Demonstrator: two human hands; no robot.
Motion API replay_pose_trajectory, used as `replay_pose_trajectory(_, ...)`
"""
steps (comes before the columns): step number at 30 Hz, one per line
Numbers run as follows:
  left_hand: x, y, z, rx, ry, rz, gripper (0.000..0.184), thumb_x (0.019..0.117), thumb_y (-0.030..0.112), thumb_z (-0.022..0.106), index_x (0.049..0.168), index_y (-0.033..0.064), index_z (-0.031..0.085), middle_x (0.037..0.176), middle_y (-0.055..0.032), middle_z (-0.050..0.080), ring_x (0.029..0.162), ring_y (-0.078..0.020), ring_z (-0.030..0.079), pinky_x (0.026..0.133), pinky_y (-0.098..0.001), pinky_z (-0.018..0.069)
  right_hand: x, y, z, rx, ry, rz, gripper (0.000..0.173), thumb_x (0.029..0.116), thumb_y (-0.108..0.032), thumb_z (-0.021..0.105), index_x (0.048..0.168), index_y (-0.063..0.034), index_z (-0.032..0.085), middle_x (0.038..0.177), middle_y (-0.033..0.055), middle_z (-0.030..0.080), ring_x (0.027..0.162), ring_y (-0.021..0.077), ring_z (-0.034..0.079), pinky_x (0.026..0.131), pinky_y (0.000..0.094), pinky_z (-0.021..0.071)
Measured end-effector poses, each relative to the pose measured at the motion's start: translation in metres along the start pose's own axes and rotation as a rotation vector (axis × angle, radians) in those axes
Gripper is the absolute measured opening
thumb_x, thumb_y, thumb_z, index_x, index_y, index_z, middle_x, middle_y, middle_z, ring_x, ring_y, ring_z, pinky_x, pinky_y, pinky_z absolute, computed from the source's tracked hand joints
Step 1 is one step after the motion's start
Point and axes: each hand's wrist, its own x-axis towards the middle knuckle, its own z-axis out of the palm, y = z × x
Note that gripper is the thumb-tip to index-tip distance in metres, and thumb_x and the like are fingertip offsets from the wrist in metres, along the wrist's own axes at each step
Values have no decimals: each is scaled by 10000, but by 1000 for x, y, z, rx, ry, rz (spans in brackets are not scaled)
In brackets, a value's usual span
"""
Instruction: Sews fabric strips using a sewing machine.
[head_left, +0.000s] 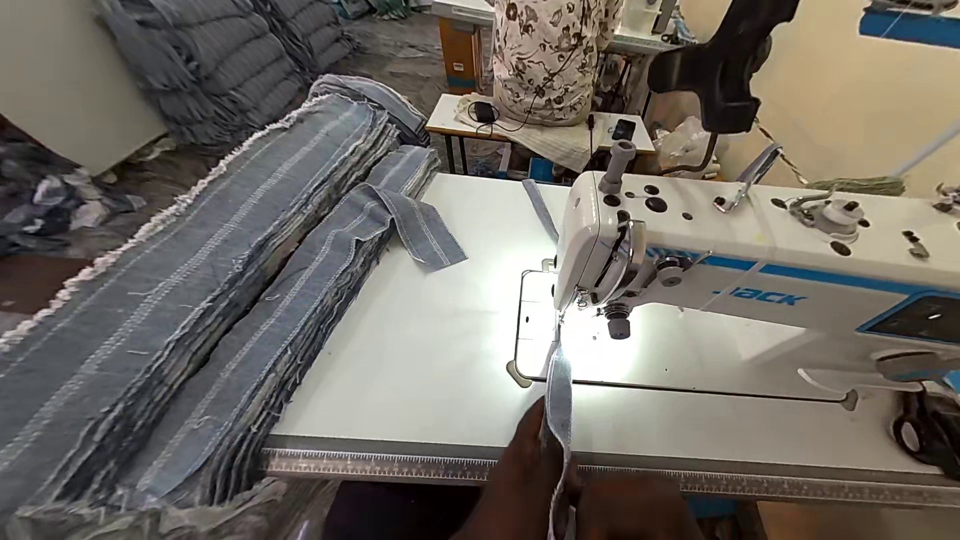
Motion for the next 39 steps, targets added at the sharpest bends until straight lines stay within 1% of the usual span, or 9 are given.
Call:
replay_pose_trajectory(3,-26,-23,-4,374,-21,169,689,1053,53,472,1630,5,99,1222,-109,666,849,-110,690,802,-330,616,47,29,-1,-343,425,264,279,937,-414,703,926,-139,752,713,-63,643,569,24,569,500,228,499)
replay_pose_trajectory(6,-27,-30,-3,568,-38,193,636,1065,70,447,1616,-32,146,1201,-140,688,936,-129,712,897,-365,608,94,46,1,-643,394,506,517,895,-446,737,1300,-129,691,1005,55,663,776,179,639,670,398,571)
replay_pose_trajectory(10,-23,-23,-2,670,-122,164,641,1087,95,423,1622,-40,98,1439,-165,588,1258,-136,631,1094,-354,514,104,42,4,-891,354,492,432,881,-139,701,1305,-64,674,1102,133,624,869,252,669,693,419,586)
replay_pose_trajectory(14,-22,-25,-2,598,-108,157,603,1082,86,436,1578,-118,161,1426,-192,582,1248,-96,622,1082,-283,504,89,43,9,-902,337,496,616,788,-154,750,1387,-97,619,1148,92,581,839,197,641,655,364,567)
replay_pose_trajectory(20,-20,-31,-5,453,-131,143,620,1098,94,431,1581,-133,115,1641,-242,293,1466,-148,424,1208,-299,379,86,47,11,-915,373,455,595,769,-169,731,1354,-101,646,1115,67,581,844,170,627,636,330,549)
replay_pose_trajectory(27,-20,-36,-5,485,-126,169,628,1091,72,435,1587,-125,104,1624,-233,337,1425,-141,481,1177,-299,425,86,48,10,-906,377,445,607,768,-177,763,1358,-93,648,1118,64,585,839,165,627,636,321,551)
replay_pose_trajectory(31,-18,-39,-5,407,-149,177,642,1084,56,442,1582,-136,86,1655,-250,249,1488,-174,394,1219,-313,372,85,48,8,-893,375,445,582,780,-178,735,1350,-97,650,1125,67,582,840,174,626,630,336,548)
replay_pose_trajectory(36,-19,-35,-3,398,-123,127,639,1079,49,432,1603,-80,90,1584,-191,400,1268,-100,590,1056,-284,516,85,49,8,-887,374,422,583,777,-152,749,1349,-89,650,1110,66,582,830,165,618,633,319,543)
replay_pose_trajectory(39,-18,-35,-4,400,-134,131,636,1097,77,423,1602,-94,77,1655,-206,284,1457,-137,436,1197,-297,402,85,47,8,-890,353,437,581,796,-154,742,1364,-88,643,1112,63,570,812,154,607,621,306,535)
